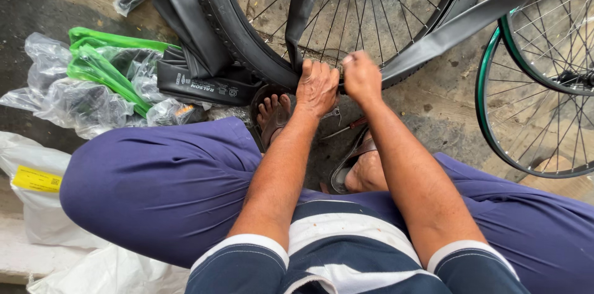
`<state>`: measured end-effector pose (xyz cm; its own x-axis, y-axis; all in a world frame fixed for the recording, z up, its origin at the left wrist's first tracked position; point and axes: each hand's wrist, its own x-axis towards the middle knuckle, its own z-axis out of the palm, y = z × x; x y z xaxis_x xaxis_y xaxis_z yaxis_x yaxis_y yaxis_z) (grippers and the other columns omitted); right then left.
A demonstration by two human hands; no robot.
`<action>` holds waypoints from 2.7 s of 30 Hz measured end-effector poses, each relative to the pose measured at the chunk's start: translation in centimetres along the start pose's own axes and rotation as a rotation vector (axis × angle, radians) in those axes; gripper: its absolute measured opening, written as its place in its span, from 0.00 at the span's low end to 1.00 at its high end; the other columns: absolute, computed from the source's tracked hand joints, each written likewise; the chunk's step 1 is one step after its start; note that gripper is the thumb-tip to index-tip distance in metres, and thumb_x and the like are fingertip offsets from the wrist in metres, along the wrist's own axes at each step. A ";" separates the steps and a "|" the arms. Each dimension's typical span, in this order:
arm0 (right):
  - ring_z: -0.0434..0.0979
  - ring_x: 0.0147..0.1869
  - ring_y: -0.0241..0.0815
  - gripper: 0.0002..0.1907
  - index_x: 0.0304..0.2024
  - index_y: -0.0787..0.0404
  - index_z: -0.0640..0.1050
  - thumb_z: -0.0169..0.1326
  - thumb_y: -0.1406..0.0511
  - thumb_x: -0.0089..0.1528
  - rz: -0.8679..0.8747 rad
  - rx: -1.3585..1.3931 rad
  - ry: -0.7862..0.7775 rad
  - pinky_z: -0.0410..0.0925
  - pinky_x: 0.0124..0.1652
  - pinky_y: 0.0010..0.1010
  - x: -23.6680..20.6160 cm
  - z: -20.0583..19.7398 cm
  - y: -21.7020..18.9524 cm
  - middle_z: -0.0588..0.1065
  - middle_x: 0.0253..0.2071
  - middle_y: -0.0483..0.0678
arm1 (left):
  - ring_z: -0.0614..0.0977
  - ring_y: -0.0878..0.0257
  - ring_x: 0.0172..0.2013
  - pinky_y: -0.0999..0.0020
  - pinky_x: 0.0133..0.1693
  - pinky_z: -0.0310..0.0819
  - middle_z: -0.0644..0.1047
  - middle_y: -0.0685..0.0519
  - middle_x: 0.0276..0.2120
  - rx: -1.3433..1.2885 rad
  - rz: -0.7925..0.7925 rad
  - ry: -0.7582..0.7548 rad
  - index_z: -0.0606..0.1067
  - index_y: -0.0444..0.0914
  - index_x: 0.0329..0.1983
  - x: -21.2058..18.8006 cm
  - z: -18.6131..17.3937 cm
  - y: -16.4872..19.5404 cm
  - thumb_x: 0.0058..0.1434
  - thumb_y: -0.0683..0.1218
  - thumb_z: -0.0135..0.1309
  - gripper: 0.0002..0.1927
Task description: The person removes a bicycle tire from a rim, then inserts a new inner tube and reseats the tire onto the rim. The person uses a tire lever to pry the tire bead over the rim edge.
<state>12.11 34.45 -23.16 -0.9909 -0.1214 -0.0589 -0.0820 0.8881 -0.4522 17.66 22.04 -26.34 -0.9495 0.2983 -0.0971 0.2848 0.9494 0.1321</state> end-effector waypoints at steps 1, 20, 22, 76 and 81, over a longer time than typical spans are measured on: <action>0.82 0.37 0.55 0.11 0.43 0.61 0.78 0.53 0.60 0.68 0.208 0.141 -0.008 0.72 0.39 0.44 0.1 -0.2 0.0 0.81 0.36 0.59 | 0.77 0.55 0.44 0.52 0.61 0.45 0.76 0.50 0.34 -0.016 0.000 0.009 0.77 0.46 0.35 0.0 -0.1 0.0 0.48 0.58 0.63 0.16; 0.80 0.39 0.38 0.09 0.41 0.66 0.78 0.65 0.66 0.67 -0.005 0.342 0.124 0.74 0.41 0.32 1.6 -8.6 6.4 0.80 0.36 0.49 | 0.75 0.50 0.53 0.48 0.61 0.49 0.77 0.46 0.46 -0.056 -0.050 -0.358 0.76 0.40 0.51 -0.3 -3.0 -0.9 0.41 0.64 0.69 0.38; 0.80 0.37 0.40 0.07 0.38 0.65 0.79 0.64 0.68 0.63 0.077 0.282 0.220 0.74 0.41 0.33 0.6 -10.6 8.9 0.80 0.34 0.49 | 0.75 0.49 0.56 0.47 0.63 0.47 0.77 0.47 0.48 0.008 -0.070 -0.414 0.76 0.40 0.54 -0.3 -3.3 -1.6 0.38 0.66 0.70 0.43; 0.79 0.58 0.56 0.19 0.49 0.61 0.82 0.52 0.59 0.61 -0.020 -0.081 -1.045 0.70 0.56 0.43 7.0 3.6 -3.4 0.79 0.51 0.59 | 0.75 0.54 0.54 0.31 0.67 0.24 0.74 0.54 0.41 0.139 -0.095 -0.229 0.79 0.44 0.47 -1.0 -2.5 -4.8 0.64 0.48 0.48 0.12; 0.82 0.53 0.59 0.18 0.51 0.60 0.81 0.50 0.57 0.65 0.052 -0.080 -1.143 0.72 0.53 0.46 7.0 4.3 -2.6 0.82 0.46 0.60 | 0.75 0.53 0.54 0.33 0.69 0.25 0.74 0.54 0.41 0.036 -0.099 -0.200 0.79 0.45 0.46 -1.1 -2.5 -4.7 0.68 0.48 0.48 0.10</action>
<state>5.83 29.38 -26.27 -0.3200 -0.3791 -0.8683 -0.0906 0.9245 -0.3703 17.04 17.02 -24.41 -0.9293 0.2131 -0.3017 0.1988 0.9770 0.0775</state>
